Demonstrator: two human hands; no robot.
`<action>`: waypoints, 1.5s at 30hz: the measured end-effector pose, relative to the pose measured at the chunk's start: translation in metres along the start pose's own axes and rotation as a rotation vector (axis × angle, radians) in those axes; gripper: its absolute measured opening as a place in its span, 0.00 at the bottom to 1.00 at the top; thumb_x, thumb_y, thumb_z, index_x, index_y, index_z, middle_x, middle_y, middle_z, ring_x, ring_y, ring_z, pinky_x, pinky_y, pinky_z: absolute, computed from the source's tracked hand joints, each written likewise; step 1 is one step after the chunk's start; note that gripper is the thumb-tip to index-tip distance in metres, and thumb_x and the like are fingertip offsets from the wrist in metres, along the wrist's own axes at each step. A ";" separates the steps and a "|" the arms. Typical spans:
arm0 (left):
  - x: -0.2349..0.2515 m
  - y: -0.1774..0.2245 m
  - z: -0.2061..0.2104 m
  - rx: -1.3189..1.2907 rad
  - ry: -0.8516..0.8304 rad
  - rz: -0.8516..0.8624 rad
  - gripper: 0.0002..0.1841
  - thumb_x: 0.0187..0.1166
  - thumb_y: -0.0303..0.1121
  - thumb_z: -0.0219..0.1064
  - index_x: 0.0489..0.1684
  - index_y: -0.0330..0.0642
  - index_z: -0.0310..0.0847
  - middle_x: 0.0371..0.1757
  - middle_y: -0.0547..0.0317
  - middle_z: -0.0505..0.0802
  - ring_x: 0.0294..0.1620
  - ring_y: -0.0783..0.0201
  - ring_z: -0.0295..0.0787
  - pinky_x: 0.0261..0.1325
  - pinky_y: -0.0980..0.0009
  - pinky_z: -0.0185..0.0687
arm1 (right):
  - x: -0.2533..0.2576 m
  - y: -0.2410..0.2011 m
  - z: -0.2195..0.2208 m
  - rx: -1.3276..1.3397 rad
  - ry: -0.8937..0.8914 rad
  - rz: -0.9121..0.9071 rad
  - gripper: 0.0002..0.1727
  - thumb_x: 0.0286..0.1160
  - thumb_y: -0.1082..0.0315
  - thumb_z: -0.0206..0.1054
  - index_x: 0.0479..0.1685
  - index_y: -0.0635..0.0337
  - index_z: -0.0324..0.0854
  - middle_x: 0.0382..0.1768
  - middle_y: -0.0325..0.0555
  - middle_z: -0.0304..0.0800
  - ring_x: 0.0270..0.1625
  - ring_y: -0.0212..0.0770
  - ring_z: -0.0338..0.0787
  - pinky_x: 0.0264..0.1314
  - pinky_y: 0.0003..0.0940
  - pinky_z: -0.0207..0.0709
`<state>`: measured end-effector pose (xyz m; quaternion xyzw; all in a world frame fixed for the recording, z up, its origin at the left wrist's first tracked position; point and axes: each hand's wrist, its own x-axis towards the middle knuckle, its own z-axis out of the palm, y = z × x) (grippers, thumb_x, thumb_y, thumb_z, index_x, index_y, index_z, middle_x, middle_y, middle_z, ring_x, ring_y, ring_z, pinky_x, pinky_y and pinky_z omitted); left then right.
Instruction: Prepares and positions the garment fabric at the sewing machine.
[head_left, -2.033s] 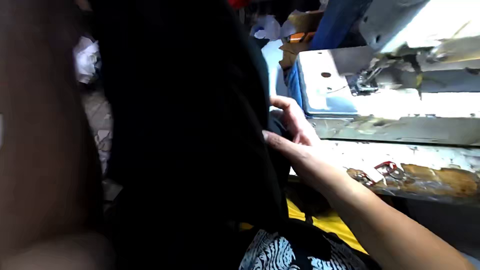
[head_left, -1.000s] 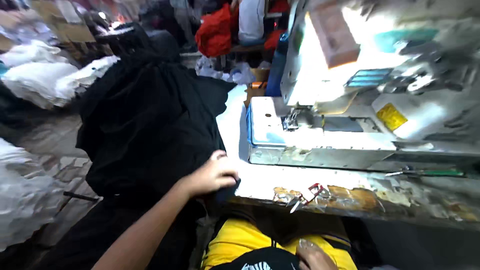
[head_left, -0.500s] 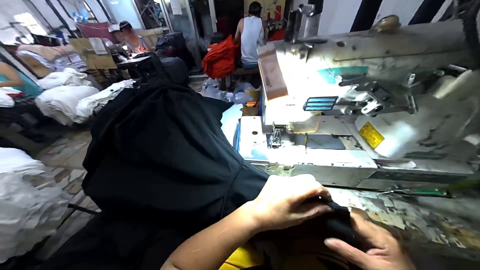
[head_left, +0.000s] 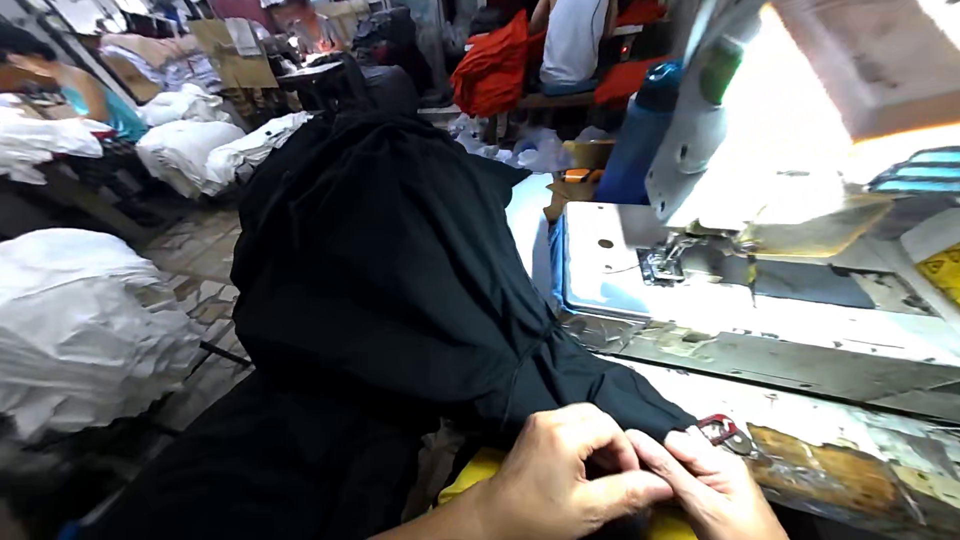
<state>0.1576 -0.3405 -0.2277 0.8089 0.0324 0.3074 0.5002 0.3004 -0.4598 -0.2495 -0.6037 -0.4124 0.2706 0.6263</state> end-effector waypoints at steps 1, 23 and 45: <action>-0.002 0.001 -0.002 -0.057 -0.061 0.004 0.11 0.79 0.29 0.71 0.35 0.26 0.87 0.37 0.46 0.92 0.41 0.67 0.90 0.48 0.76 0.83 | 0.000 -0.002 -0.003 -0.065 0.046 -0.043 0.12 0.72 0.74 0.71 0.20 0.51 0.83 0.26 0.19 0.85 0.33 0.13 0.83 0.44 0.15 0.78; 0.011 0.009 0.055 -0.050 -0.028 -0.007 0.09 0.74 0.28 0.74 0.42 0.29 0.84 0.39 0.55 0.94 0.39 0.74 0.94 0.47 0.79 0.92 | -0.046 -0.004 -0.037 0.144 0.235 -0.212 0.06 0.79 0.67 0.69 0.42 0.57 0.92 0.45 0.34 0.92 0.43 0.23 0.91 0.47 0.20 0.89; 0.014 -0.008 0.030 -0.280 -0.052 -0.375 0.07 0.78 0.24 0.63 0.33 0.39 0.88 0.23 0.73 0.88 0.22 0.84 0.83 0.28 0.84 0.81 | -0.024 0.021 -0.038 -0.271 0.163 -0.513 0.03 0.58 0.73 0.69 0.27 0.58 0.79 0.28 0.38 0.83 0.32 0.21 0.82 0.35 0.10 0.74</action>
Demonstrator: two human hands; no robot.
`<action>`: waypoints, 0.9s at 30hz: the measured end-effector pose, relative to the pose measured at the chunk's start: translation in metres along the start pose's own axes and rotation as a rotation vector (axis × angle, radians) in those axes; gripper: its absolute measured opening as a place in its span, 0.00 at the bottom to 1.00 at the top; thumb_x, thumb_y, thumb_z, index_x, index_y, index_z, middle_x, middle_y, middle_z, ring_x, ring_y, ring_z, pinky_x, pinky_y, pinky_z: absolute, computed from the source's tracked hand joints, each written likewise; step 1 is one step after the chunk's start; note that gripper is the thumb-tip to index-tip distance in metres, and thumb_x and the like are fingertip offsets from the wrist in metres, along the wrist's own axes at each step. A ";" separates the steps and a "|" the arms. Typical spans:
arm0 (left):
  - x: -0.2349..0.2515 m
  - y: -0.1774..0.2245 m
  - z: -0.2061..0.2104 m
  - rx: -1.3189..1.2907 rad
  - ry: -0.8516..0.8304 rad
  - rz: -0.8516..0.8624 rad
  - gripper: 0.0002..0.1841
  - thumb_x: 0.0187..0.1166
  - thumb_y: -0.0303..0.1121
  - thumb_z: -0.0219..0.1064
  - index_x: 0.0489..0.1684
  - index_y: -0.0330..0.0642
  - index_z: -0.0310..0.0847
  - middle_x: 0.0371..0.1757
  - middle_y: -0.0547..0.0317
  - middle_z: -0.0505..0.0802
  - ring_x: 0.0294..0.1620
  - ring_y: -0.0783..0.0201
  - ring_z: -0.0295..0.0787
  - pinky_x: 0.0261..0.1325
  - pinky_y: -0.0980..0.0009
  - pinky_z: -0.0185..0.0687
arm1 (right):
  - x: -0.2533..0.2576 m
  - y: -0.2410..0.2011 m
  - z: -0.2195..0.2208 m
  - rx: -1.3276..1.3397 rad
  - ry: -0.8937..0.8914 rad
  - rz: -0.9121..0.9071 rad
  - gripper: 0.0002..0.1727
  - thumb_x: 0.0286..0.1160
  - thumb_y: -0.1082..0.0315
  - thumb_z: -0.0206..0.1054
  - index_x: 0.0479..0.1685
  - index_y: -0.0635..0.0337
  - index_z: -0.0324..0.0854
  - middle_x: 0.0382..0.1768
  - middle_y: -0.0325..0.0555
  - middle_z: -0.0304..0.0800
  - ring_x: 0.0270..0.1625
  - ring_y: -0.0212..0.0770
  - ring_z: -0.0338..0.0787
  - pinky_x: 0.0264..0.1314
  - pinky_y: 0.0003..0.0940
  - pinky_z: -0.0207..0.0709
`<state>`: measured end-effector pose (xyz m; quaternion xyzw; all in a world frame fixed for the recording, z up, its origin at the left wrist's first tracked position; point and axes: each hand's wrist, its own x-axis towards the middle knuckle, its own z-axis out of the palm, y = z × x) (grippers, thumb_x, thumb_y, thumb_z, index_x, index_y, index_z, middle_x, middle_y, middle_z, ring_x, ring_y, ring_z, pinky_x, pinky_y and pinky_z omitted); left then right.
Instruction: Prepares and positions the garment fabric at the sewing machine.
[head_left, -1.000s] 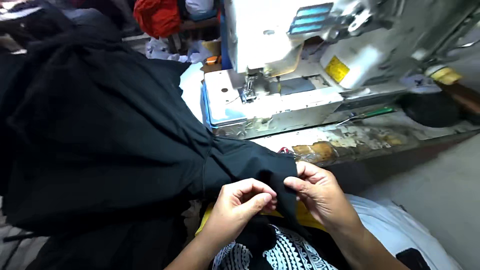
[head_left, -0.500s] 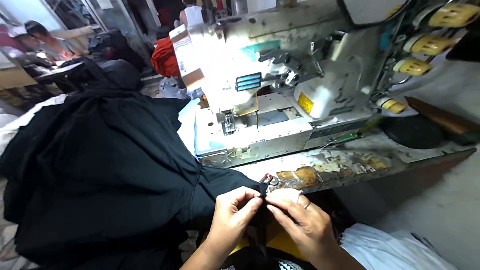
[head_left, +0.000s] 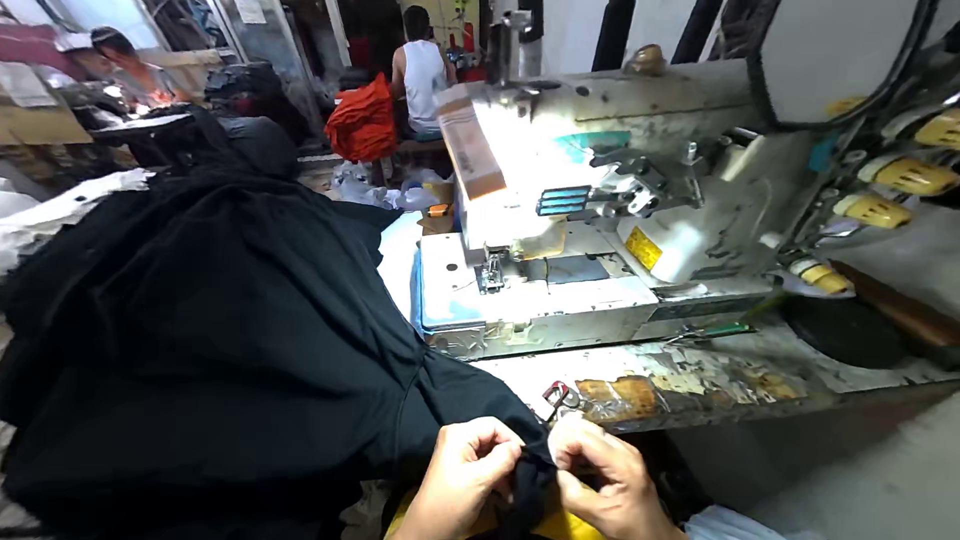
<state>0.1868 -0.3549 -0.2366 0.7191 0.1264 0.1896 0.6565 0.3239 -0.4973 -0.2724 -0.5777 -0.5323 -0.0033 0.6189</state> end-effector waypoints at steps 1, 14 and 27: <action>-0.003 -0.003 -0.005 -0.017 0.019 -0.011 0.07 0.78 0.24 0.62 0.33 0.40 0.88 0.23 0.75 0.87 0.22 0.85 0.80 0.28 0.85 0.78 | -0.006 -0.001 -0.004 0.174 -0.006 0.128 0.04 0.61 0.73 0.68 0.31 0.53 0.82 0.32 0.30 0.86 0.35 0.15 0.83 0.38 0.09 0.76; 0.003 0.037 -0.038 -0.891 -0.055 0.176 0.09 0.87 0.36 0.61 0.47 0.48 0.89 0.40 0.66 0.94 0.43 0.75 0.91 0.53 0.76 0.87 | -0.008 -0.025 -0.015 -0.099 -0.044 0.477 0.22 0.53 0.83 0.67 0.53 0.64 0.79 0.35 0.30 0.88 0.33 0.15 0.84 0.37 0.14 0.80; -0.047 0.016 -0.082 -0.148 0.103 0.330 0.10 0.81 0.40 0.68 0.54 0.55 0.90 0.43 0.79 0.94 0.43 0.88 0.87 0.48 0.89 0.81 | 0.028 -0.028 -0.020 1.074 -0.184 0.696 0.05 0.78 0.64 0.70 0.47 0.42 0.87 0.31 0.30 0.91 0.18 0.16 0.79 0.16 0.11 0.71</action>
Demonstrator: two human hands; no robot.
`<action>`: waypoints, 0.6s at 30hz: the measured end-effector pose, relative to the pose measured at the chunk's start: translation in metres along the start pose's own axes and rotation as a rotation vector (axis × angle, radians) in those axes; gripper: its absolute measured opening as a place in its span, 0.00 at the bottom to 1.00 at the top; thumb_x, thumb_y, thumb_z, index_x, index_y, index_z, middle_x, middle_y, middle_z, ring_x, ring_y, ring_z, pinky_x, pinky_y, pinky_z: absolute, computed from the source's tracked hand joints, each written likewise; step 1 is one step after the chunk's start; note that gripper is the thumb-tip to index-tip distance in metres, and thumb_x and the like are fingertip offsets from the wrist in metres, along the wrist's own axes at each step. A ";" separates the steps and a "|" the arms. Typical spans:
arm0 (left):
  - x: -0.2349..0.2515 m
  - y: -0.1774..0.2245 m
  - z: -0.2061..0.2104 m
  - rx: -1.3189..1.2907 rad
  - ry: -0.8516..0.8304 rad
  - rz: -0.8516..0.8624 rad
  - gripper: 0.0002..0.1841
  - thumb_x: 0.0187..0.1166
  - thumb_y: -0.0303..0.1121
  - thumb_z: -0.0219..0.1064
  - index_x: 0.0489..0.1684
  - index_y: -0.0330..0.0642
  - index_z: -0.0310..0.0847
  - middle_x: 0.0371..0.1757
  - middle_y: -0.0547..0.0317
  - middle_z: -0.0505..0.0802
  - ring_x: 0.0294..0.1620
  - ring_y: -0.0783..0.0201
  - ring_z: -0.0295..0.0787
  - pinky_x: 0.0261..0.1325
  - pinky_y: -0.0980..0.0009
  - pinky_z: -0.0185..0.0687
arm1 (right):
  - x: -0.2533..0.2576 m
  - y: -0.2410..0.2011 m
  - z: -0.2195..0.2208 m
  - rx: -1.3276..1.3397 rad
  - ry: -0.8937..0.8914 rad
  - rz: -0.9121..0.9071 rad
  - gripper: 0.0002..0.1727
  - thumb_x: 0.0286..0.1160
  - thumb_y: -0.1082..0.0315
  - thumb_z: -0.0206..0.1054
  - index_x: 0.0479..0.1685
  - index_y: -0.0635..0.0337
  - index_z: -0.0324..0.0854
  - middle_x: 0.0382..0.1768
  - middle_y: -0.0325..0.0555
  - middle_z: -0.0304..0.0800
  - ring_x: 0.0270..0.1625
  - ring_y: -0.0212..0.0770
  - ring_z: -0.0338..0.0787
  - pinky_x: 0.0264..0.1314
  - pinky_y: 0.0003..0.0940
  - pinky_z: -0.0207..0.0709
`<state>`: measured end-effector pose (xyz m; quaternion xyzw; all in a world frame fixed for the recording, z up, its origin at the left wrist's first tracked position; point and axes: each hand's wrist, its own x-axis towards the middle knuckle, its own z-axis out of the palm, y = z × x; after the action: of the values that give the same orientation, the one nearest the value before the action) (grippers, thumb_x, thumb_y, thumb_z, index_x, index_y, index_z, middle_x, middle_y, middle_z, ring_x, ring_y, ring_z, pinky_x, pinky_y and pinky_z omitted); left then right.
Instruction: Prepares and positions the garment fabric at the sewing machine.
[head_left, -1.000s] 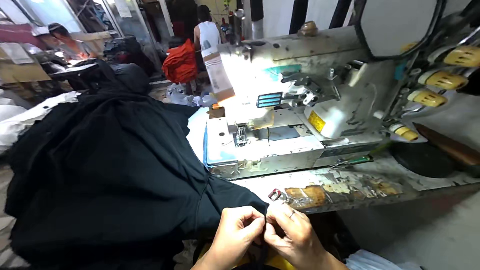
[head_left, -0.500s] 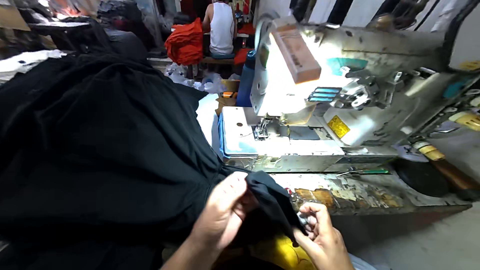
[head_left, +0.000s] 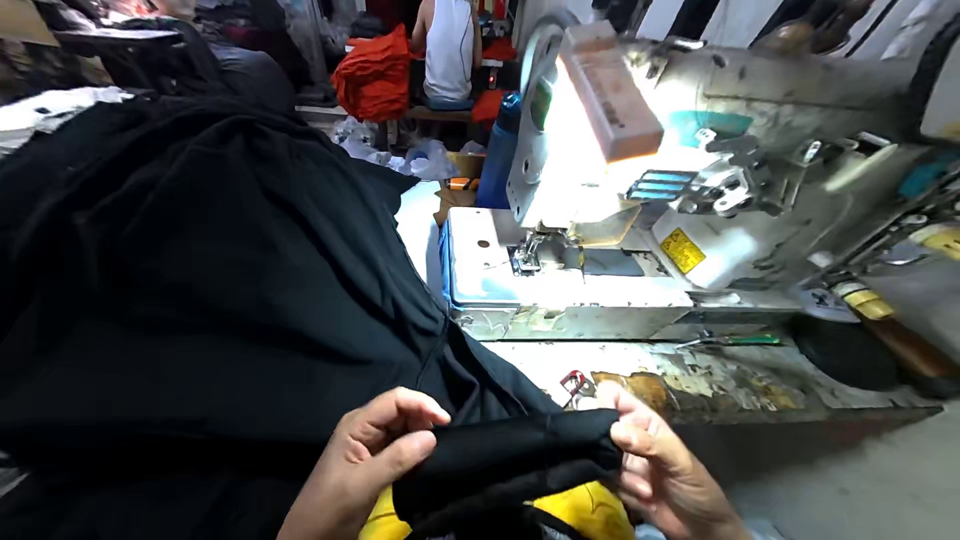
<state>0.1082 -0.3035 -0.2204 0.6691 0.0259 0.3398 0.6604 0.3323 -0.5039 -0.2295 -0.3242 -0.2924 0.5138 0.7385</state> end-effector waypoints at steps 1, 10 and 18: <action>0.000 0.004 0.000 -0.028 0.019 0.015 0.09 0.81 0.40 0.68 0.53 0.56 0.91 0.43 0.79 0.94 0.43 0.87 0.87 0.48 0.89 0.81 | -0.002 -0.002 0.002 -0.081 0.066 -0.027 0.08 0.76 0.65 0.70 0.48 0.39 0.83 0.29 0.26 0.88 0.15 0.13 0.74 0.14 0.09 0.68; -0.014 0.010 0.020 0.420 0.173 0.139 0.12 0.70 0.34 0.77 0.50 0.52 0.94 0.42 0.75 0.89 0.46 0.83 0.81 0.52 0.87 0.78 | -0.013 0.011 0.012 -0.737 0.093 -0.527 0.16 0.73 0.64 0.76 0.59 0.40 0.92 0.56 0.23 0.92 0.48 0.17 0.89 0.49 0.11 0.84; -0.017 0.030 0.031 0.702 0.309 0.457 0.04 0.82 0.42 0.70 0.44 0.63 0.91 0.49 0.80 0.84 0.56 0.82 0.79 0.63 0.83 0.73 | -0.025 0.012 0.025 -1.531 0.285 -1.061 0.12 0.88 0.57 0.62 0.60 0.45 0.87 0.49 0.41 0.88 0.56 0.29 0.85 0.63 0.21 0.75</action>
<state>0.0974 -0.3424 -0.1975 0.7829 0.0895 0.5435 0.2894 0.2989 -0.5197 -0.2252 -0.6058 -0.5668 -0.2660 0.4909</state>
